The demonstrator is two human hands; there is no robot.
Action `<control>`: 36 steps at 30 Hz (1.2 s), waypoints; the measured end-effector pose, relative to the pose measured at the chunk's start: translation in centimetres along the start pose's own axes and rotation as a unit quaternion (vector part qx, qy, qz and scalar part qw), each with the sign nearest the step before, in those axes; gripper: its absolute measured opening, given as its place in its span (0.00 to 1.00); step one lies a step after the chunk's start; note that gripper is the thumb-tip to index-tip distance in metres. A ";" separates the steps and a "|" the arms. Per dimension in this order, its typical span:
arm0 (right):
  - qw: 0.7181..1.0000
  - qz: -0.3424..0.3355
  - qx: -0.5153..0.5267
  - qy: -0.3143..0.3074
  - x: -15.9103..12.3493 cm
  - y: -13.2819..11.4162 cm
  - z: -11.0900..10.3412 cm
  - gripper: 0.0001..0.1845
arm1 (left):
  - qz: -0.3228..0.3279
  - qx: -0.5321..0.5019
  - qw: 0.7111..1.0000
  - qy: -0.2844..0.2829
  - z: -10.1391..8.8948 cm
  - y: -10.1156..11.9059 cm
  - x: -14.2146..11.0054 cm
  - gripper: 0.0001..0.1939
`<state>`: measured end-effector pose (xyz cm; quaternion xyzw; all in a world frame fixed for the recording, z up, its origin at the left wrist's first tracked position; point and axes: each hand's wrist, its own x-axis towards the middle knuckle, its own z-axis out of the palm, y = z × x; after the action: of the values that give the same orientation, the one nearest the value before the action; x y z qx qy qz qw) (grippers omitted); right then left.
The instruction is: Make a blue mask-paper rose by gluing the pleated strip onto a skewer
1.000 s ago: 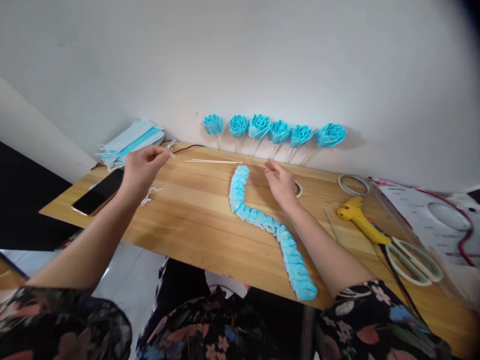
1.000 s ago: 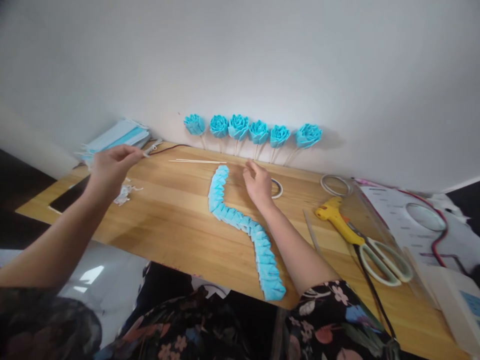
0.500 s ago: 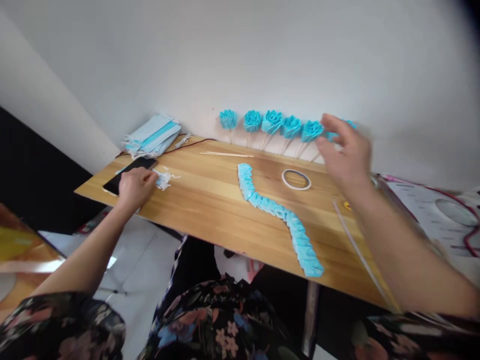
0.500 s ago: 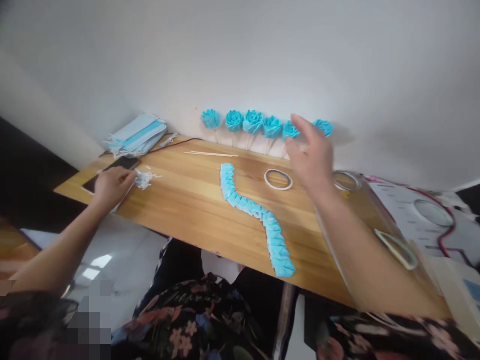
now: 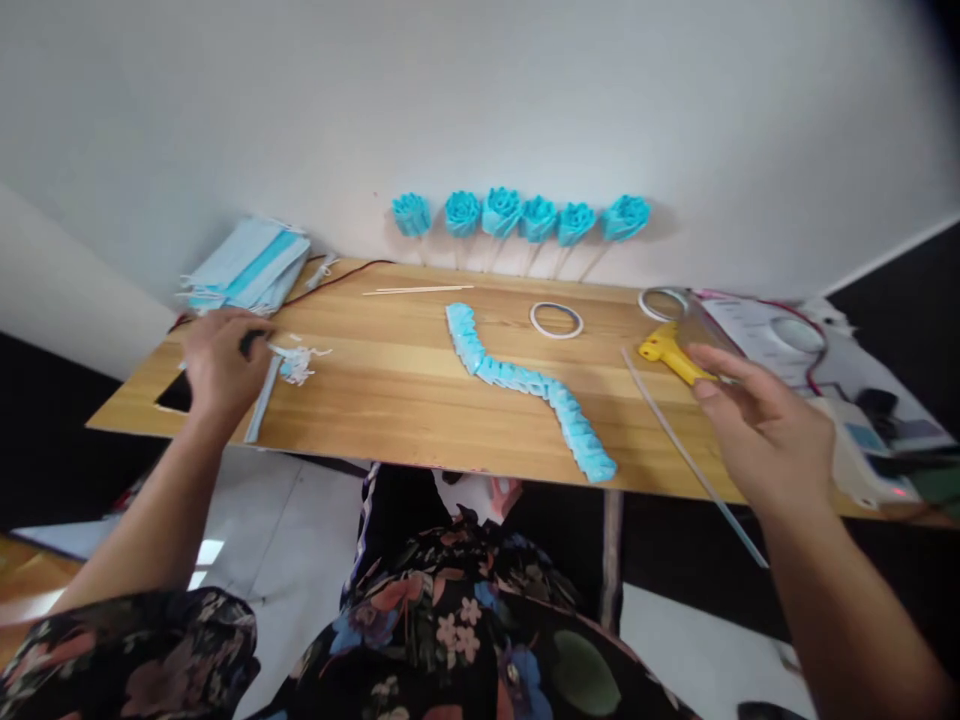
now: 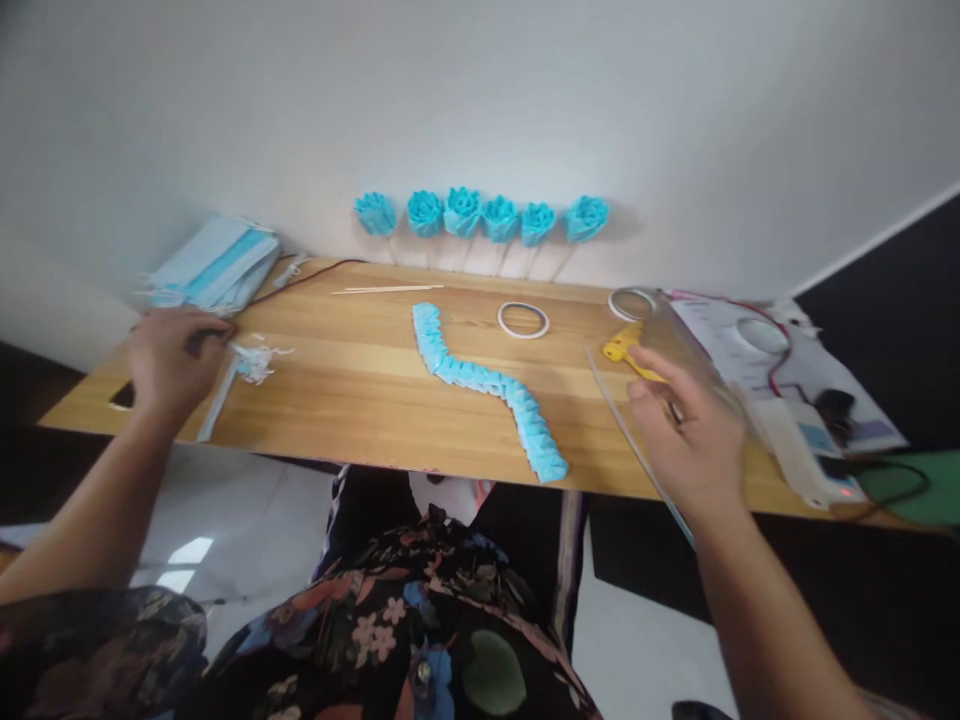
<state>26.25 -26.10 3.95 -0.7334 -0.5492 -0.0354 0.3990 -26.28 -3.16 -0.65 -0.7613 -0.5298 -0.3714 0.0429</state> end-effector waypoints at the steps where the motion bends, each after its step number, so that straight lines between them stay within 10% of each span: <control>1: 1.000 0.015 0.005 0.013 -1.6 -0.1 -0.3 0.21 | 0.002 -0.021 0.999 0.034 -0.3 0.5 0.3 0.08; 7: 0.997 -0.004 -0.038 0.068 -9.2 0.6 0.5 0.14 | 0.073 -0.113 0.991 -0.022 1.3 6.8 3.7 0.09; 16: 0.992 -0.092 -0.087 0.008 -8.8 2.7 2.3 0.14 | 0.143 -0.039 0.941 -0.304 14.1 16.2 13.0 0.17; 29: 0.998 -0.048 -0.047 -0.015 -8.8 4.9 3.7 0.13 | 0.193 -0.068 0.834 -0.513 18.8 17.0 16.4 0.12; 36: 0.999 0.032 0.011 0.003 -8.9 5.5 4.5 0.12 | 0.189 -0.080 0.853 -0.480 19.2 18.9 16.8 0.09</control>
<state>25.54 -30.61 -6.46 -0.7457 -0.5249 -0.0189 0.4099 2.29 10.44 1.93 -0.9310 -0.2992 0.0139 -0.2088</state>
